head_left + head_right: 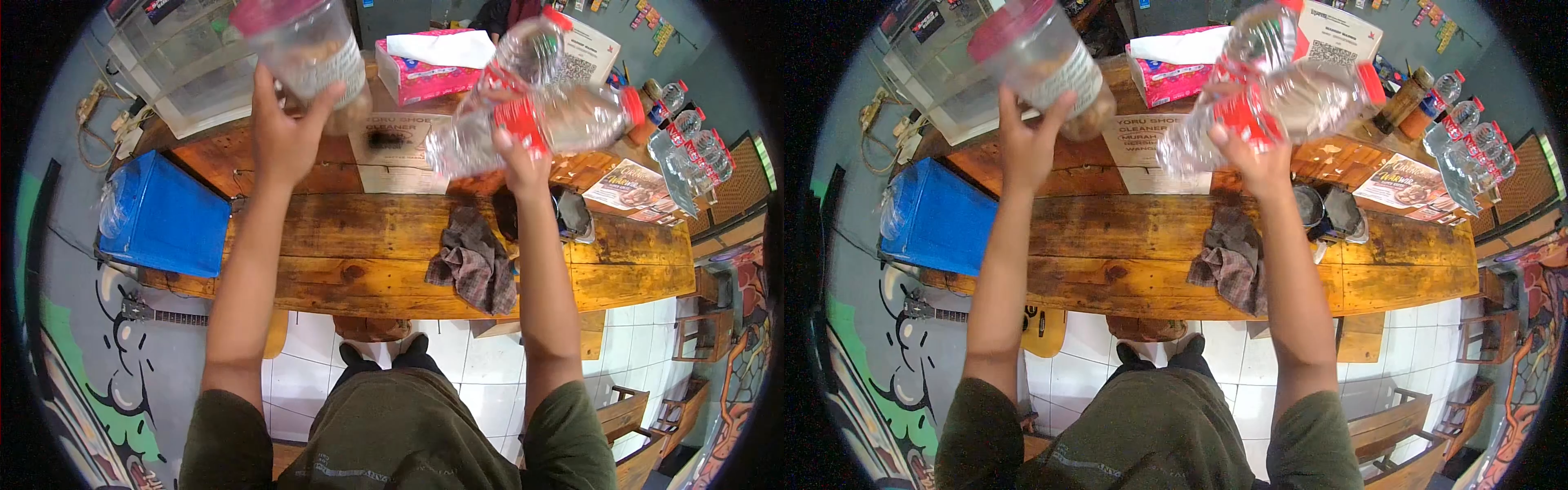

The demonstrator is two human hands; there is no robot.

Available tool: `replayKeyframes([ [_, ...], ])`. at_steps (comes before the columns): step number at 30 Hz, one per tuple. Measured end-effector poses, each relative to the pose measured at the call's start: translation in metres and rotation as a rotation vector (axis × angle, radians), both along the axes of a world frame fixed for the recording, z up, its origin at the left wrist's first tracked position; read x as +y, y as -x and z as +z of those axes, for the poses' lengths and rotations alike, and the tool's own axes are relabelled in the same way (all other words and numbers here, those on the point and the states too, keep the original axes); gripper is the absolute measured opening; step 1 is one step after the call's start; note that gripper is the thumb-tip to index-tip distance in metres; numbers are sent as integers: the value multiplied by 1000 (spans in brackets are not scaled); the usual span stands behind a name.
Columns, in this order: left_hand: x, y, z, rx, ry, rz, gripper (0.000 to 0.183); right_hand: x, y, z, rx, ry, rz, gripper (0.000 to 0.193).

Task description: The recorder cleans various surfaces including a counter, a guitar, and a speaker using a spray bottle and a cloth.

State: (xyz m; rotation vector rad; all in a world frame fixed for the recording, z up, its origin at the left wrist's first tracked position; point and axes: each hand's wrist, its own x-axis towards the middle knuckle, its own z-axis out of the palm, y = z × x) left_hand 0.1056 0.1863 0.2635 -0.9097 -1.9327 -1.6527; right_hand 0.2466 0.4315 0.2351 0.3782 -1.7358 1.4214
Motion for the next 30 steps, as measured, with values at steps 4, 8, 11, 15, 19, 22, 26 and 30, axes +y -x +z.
replayKeyframes([
  [4,16,45,8,56,169,103,79,14,30,20,-70,-79,-67,43],
  [8,30,68,-9,129,276,276,78,29,47,13,-116,-67,-48,39],
  [11,26,89,-26,101,287,346,88,26,54,10,-110,-29,-8,38],
  [15,42,47,-30,423,279,681,86,37,49,-1,-183,-41,-53,40],
  [19,55,-8,-55,405,427,81,35,42,50,-5,-146,-56,-49,38],
  [22,84,3,-66,410,406,135,27,44,53,-3,-170,26,-13,38],
  [26,101,10,-63,253,546,163,29,50,54,-3,-182,-34,-35,41],
  [30,113,30,-63,351,656,210,35,42,65,-1,-155,37,6,37],
])
